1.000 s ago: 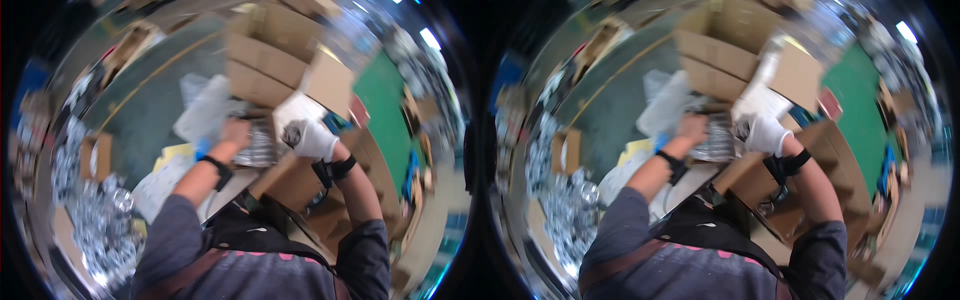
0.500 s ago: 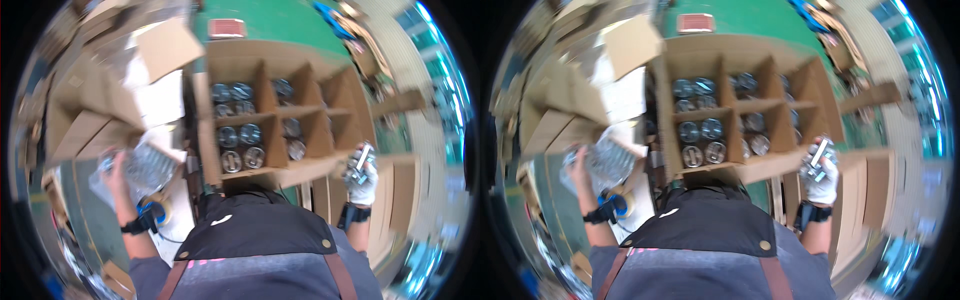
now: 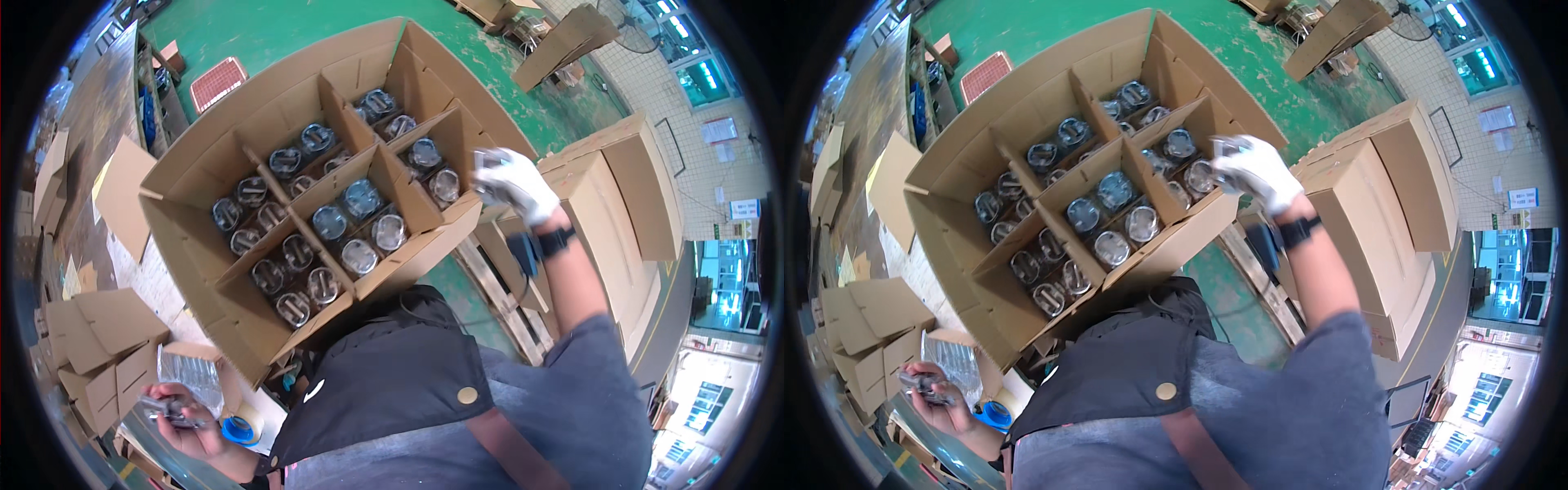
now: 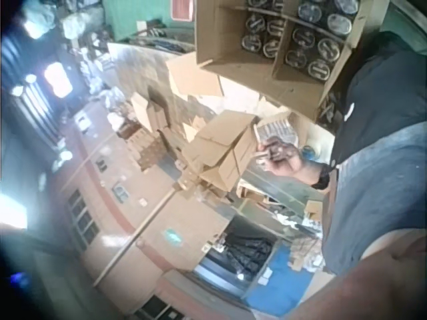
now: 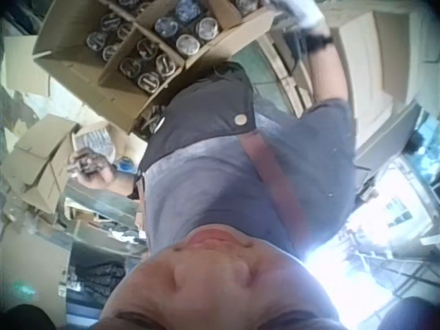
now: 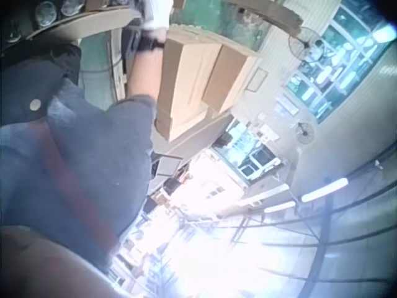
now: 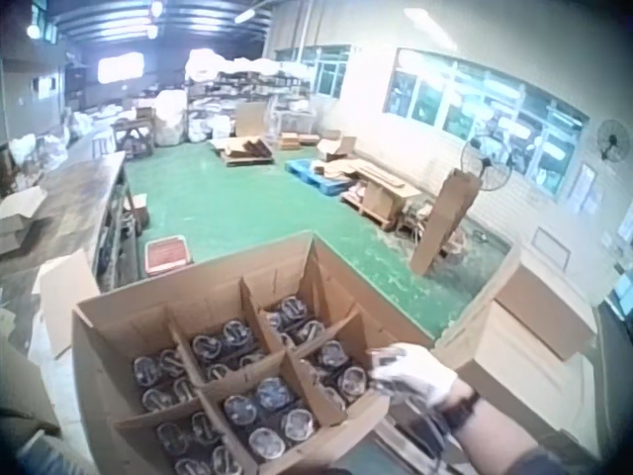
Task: Packing metallic industrial parts into partitioned cardboard boxes and sealing them with tape.
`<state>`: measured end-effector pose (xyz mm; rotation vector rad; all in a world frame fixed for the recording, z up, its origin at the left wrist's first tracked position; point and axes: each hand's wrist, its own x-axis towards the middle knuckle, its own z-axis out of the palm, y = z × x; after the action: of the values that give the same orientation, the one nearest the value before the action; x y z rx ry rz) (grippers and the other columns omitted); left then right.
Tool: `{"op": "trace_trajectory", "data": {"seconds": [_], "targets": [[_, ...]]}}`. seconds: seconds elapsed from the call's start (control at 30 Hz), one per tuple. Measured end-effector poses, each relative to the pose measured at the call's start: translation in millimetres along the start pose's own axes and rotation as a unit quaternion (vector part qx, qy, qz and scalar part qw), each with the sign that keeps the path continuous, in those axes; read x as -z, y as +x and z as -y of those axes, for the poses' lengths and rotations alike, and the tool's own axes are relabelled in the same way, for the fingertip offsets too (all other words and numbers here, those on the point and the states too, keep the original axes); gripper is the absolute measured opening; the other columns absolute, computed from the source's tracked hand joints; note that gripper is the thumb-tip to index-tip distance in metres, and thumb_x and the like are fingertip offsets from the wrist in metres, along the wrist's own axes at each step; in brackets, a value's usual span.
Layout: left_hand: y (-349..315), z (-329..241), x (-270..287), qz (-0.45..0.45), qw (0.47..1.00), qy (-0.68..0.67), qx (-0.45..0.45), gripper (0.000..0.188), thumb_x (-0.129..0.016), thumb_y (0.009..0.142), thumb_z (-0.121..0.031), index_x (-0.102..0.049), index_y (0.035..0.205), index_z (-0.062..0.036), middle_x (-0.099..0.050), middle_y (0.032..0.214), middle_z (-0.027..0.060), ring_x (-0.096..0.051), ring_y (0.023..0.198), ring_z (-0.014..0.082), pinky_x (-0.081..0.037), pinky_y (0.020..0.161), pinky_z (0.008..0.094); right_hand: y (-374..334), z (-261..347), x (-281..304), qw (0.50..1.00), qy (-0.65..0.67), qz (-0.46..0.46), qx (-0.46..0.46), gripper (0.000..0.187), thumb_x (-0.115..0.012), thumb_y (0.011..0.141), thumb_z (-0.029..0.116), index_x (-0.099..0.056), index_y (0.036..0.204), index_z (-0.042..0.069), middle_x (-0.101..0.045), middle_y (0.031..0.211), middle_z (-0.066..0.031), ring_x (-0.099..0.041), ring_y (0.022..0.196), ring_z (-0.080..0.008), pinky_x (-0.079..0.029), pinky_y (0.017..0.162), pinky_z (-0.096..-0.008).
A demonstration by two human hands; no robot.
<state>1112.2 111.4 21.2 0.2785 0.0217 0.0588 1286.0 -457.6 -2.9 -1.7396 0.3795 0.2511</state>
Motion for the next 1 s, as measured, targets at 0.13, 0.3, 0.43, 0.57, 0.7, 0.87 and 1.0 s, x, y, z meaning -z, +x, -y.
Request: {"op": "trace_trajectory", "data": {"seconds": [0.13,0.3,0.43,0.57,0.7,0.87,1.0], "targets": [[33.7,96.4,-19.9,-0.057,0.994,0.021,0.09,0.054,-0.054,0.087,0.003,-0.037,0.137,-0.0115,-0.035,0.128,0.0131,-0.045,0.119,0.0276,-0.055,0.089,0.0459,147.1,-42.2,-10.8,0.926,-0.303,0.226,0.003,0.016,-0.067,0.065,0.015,-0.068,0.075,0.002,-0.06,0.063,-0.0093,-0.058,0.06,-0.0136,-0.048,0.056,-0.03],[73.0,214.3,-54.1,-0.231,0.936,0.228,0.135,0.058,-0.062,0.078,-0.001,-0.042,0.132,-0.0085,-0.05,0.111,0.012,-0.06,0.098,0.0255,-0.062,0.067,0.04,253.9,-182.6,-72.0,0.869,-0.469,0.125,0.097,0.035,-0.072,0.07,0.032,-0.071,0.096,0.009,-0.07,0.099,-0.013,-0.065,0.088,-0.0308,-0.051,0.076,-0.0383],[114.6,277.6,-26.9,-0.281,0.88,0.297,0.242,0.044,-0.07,0.079,-0.006,-0.052,0.12,-0.0057,-0.061,0.098,0.0068,-0.064,0.087,0.0201,-0.06,0.066,0.0391,223.5,-157.2,-111.1,0.906,-0.413,0.095,0.004,0.04,-0.067,0.077,0.04,-0.07,0.105,0.012,-0.066,0.111,-0.0156,-0.063,0.102,-0.0332,-0.051,0.083,-0.0408],[181.1,352.9,25.4,-0.365,0.787,0.402,0.293,0.03,-0.074,0.077,-0.004,-0.059,0.104,-0.006,-0.063,0.088,0.004,-0.063,0.074,0.0157,-0.057,0.054,0.0313,235.9,-147.0,-91.1,0.907,-0.393,0.149,-0.008,0.039,-0.068,0.075,0.04,-0.071,0.101,0.012,-0.067,0.103,-0.0188,-0.065,0.099,-0.034,-0.052,0.082,-0.0439],[230.5,408.8,110.8,-0.432,0.665,0.525,0.309,0.02,-0.067,0.079,-0.001,-0.064,0.1,-0.0013,-0.065,0.09,0.0095,-0.064,0.069,0.0205,-0.055,0.05,0.033,244.5,-184.8,-93.8,0.919,-0.391,0.046,0.012,0.04,-0.067,0.075,0.043,-0.071,0.099,0.011,-0.068,0.104,-0.0153,-0.064,0.098,-0.0351,-0.051,0.078,-0.0428],[236.6,424.6,142.5,-0.234,0.381,0.886,0.123,0.049,-0.076,0.069,-0.023,-0.06,0.112,-0.0052,-0.069,0.093,0.0168,-0.068,0.079,0.0316,-0.055,0.066,0.0403,230.3,-137.2,-65.4,0.856,-0.494,0.129,0.078,0.034,-0.059,0.078,0.035,-0.07,0.097,0.008,-0.067,0.105,-0.0164,-0.063,0.096,-0.0366,-0.05,0.083,-0.0425],[246.8,421.1,150.4,-0.258,0.463,0.81,0.25,0.051,-0.074,0.069,-0.03,-0.061,0.112,-0.0069,-0.066,0.107,0.0192,-0.062,0.103,0.0347,-0.05,0.086,0.0409,260.0,-162.9,-15.6,0.776,-0.592,0.165,0.145,0.032,-0.057,0.081,0.031,-0.07,0.096,0.005,-0.068,0.101,-0.0162,-0.063,0.097,-0.0347,-0.052,0.081,-0.0397]]}}
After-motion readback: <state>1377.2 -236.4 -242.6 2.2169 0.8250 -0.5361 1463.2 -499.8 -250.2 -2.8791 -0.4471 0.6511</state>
